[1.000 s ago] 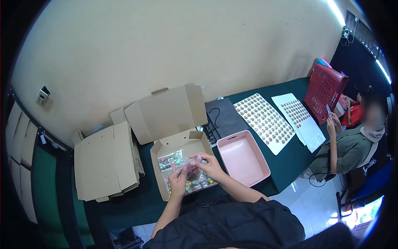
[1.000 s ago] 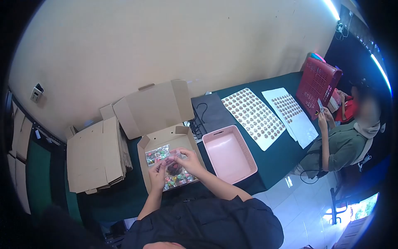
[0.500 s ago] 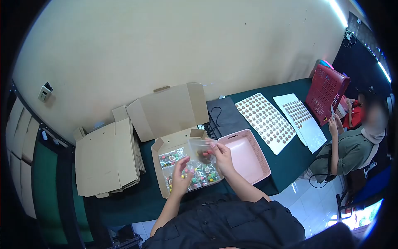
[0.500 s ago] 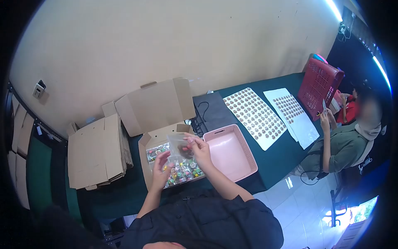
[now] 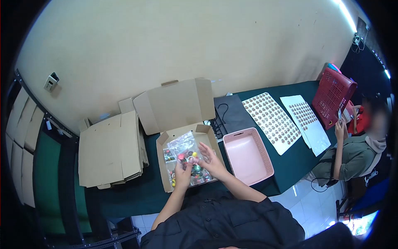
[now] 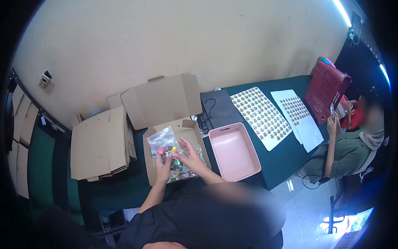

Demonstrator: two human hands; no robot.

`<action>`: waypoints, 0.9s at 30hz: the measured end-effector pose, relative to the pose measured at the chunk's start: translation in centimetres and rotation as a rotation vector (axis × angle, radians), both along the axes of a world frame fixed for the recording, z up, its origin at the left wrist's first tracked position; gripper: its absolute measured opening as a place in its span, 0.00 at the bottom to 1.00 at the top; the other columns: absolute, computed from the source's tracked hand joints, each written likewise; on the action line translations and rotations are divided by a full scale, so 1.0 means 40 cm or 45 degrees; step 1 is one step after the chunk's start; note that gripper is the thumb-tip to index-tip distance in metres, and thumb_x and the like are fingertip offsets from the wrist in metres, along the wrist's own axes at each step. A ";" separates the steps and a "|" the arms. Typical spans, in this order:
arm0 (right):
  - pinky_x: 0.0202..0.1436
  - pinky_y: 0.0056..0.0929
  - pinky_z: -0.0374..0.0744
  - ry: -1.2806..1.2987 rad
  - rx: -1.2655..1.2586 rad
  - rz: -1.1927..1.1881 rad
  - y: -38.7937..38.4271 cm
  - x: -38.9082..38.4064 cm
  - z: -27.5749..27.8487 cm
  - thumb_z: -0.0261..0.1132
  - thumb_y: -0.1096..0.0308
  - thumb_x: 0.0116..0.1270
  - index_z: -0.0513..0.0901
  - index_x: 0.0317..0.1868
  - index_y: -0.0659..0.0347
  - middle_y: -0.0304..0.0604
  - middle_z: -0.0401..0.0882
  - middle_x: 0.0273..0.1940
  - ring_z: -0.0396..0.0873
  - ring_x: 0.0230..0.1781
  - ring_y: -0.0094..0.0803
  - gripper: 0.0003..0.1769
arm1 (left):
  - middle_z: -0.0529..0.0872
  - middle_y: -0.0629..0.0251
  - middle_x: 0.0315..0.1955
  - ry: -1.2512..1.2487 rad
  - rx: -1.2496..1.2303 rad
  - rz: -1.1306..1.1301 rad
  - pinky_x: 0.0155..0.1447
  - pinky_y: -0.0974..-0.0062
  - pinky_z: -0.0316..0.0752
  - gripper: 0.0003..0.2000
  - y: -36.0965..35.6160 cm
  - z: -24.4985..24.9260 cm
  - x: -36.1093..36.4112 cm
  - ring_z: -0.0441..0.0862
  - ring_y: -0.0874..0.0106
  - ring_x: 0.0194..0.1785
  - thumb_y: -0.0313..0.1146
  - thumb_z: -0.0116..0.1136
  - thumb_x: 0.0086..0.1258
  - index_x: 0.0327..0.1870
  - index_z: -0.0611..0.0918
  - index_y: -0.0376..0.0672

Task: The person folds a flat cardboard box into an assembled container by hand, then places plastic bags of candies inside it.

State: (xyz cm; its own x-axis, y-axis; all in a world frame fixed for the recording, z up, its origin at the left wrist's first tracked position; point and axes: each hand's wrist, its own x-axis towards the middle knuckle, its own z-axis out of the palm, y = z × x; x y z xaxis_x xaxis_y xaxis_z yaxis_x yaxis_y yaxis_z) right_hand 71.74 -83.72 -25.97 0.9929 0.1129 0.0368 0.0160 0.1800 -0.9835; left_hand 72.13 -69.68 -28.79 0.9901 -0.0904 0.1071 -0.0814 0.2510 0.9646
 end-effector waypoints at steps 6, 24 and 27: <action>0.45 0.15 0.72 0.167 0.325 0.236 -0.011 0.001 -0.017 0.58 0.66 0.67 0.64 0.61 0.67 0.38 0.76 0.42 0.74 0.41 0.17 0.26 | 0.74 0.65 0.44 -0.006 -0.073 -0.137 0.50 0.81 0.70 0.23 0.007 0.006 -0.007 0.74 0.77 0.46 0.38 0.49 0.71 0.62 0.63 0.36; 0.40 0.20 0.74 0.219 0.096 -0.095 -0.123 0.020 -0.008 0.65 0.66 0.60 0.82 0.36 0.68 0.40 0.81 0.33 0.77 0.35 0.21 0.11 | 0.75 0.64 0.49 0.091 0.287 -0.525 0.47 0.77 0.75 0.29 0.002 -0.010 -0.045 0.75 0.76 0.49 0.27 0.63 0.59 0.61 0.63 0.37; 0.39 0.24 0.74 -0.075 -0.397 0.183 -0.125 -0.005 -0.015 0.64 0.67 0.60 0.83 0.34 0.67 0.42 0.81 0.31 0.76 0.33 0.23 0.10 | 0.82 0.63 0.40 0.216 -0.025 -0.238 0.46 0.78 0.75 0.11 0.014 -0.029 -0.025 0.79 0.77 0.41 0.26 0.60 0.62 0.45 0.78 0.35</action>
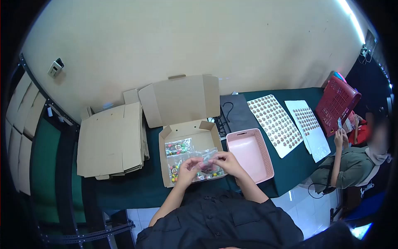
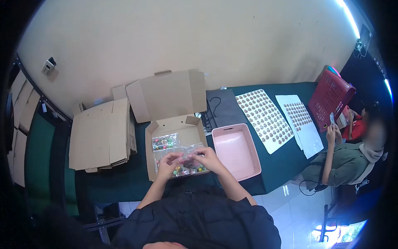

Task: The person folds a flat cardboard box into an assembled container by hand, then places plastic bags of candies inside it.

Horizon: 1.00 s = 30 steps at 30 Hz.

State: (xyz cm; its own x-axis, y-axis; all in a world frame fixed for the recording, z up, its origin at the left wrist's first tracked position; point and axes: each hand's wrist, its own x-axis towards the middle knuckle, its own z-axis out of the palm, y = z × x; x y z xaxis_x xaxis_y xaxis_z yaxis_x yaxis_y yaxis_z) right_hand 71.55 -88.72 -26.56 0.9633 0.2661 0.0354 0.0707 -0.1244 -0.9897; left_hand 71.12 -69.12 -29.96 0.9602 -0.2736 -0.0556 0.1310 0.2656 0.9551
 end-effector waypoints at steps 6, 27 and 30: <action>0.36 0.23 0.72 0.123 -0.083 0.102 -0.025 -0.022 -0.019 0.61 0.63 0.63 0.82 0.38 0.68 0.43 0.81 0.29 0.74 0.31 0.21 0.14 | 0.84 0.60 0.34 -0.087 0.307 -0.105 0.49 0.79 0.72 0.07 0.036 0.050 0.005 0.80 0.75 0.41 0.29 0.57 0.64 0.37 0.83 0.35; 0.40 0.28 0.84 0.460 0.618 -0.465 -0.018 0.077 -0.192 0.60 0.80 0.59 0.67 0.46 0.70 0.51 0.75 0.41 0.79 0.40 0.34 0.15 | 0.69 0.55 0.57 0.006 -0.091 0.233 0.57 0.74 0.70 0.28 0.082 0.009 0.121 0.72 0.69 0.56 0.21 0.57 0.61 0.63 0.61 0.42; 0.41 0.26 0.81 0.305 0.495 -0.537 -0.007 0.131 -0.226 0.64 0.77 0.57 0.63 0.55 0.71 0.53 0.73 0.46 0.79 0.41 0.34 0.27 | 0.62 0.54 0.61 -0.176 0.018 0.255 0.61 0.72 0.67 0.25 0.059 0.048 0.165 0.67 0.64 0.61 0.26 0.53 0.65 0.63 0.63 0.44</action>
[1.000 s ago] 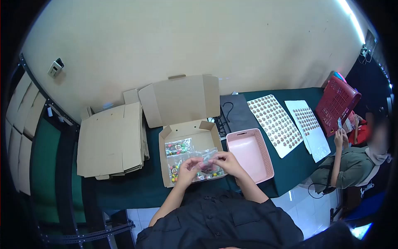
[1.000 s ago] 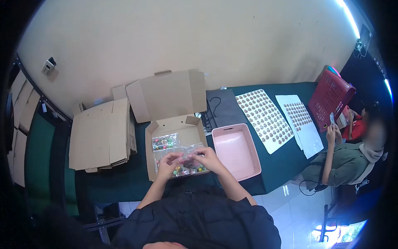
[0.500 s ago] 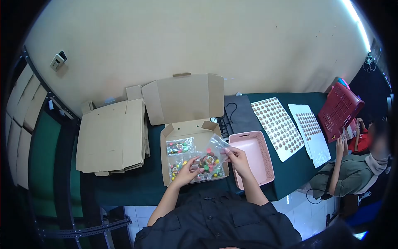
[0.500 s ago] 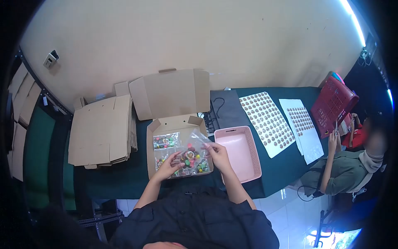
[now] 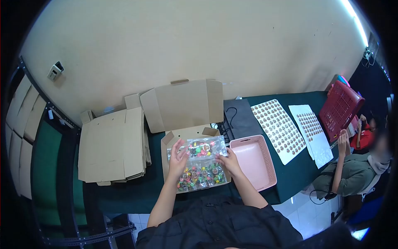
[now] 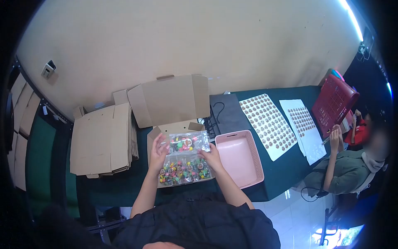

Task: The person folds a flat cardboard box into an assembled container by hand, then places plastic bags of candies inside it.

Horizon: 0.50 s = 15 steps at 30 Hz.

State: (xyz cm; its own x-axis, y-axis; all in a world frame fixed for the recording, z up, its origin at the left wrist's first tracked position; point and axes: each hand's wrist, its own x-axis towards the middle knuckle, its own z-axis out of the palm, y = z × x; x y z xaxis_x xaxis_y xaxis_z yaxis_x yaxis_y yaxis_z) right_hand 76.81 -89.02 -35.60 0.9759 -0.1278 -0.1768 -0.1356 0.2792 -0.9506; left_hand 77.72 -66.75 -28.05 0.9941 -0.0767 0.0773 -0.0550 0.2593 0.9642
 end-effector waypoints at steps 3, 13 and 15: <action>0.46 0.31 0.76 -0.127 -0.483 -0.200 0.000 0.009 -0.004 0.66 0.68 0.57 0.58 0.63 0.68 0.57 0.69 0.53 0.77 0.45 0.39 0.36 | 0.62 0.54 0.61 -0.259 0.924 0.352 0.61 0.69 0.67 0.18 0.017 -0.082 0.070 0.68 0.60 0.60 0.30 0.51 0.67 0.58 0.70 0.47; 0.55 0.35 0.69 -0.120 -1.070 -0.244 -0.045 -0.033 -0.015 0.57 0.65 0.63 0.75 0.45 0.67 0.54 0.74 0.45 0.72 0.50 0.46 0.14 | 0.61 0.46 0.61 -0.007 0.958 0.024 0.67 0.59 0.55 0.16 0.006 -0.331 0.057 0.60 0.49 0.64 0.29 0.52 0.61 0.51 0.74 0.43; 0.54 0.36 0.69 -0.096 -1.035 -0.147 -0.037 -0.038 -0.023 0.57 0.66 0.63 0.76 0.43 0.67 0.54 0.75 0.43 0.73 0.48 0.46 0.13 | 0.60 0.44 0.61 -0.210 1.192 -0.036 0.68 0.58 0.53 0.19 -0.017 -0.345 0.055 0.56 0.46 0.66 0.29 0.53 0.59 0.53 0.72 0.43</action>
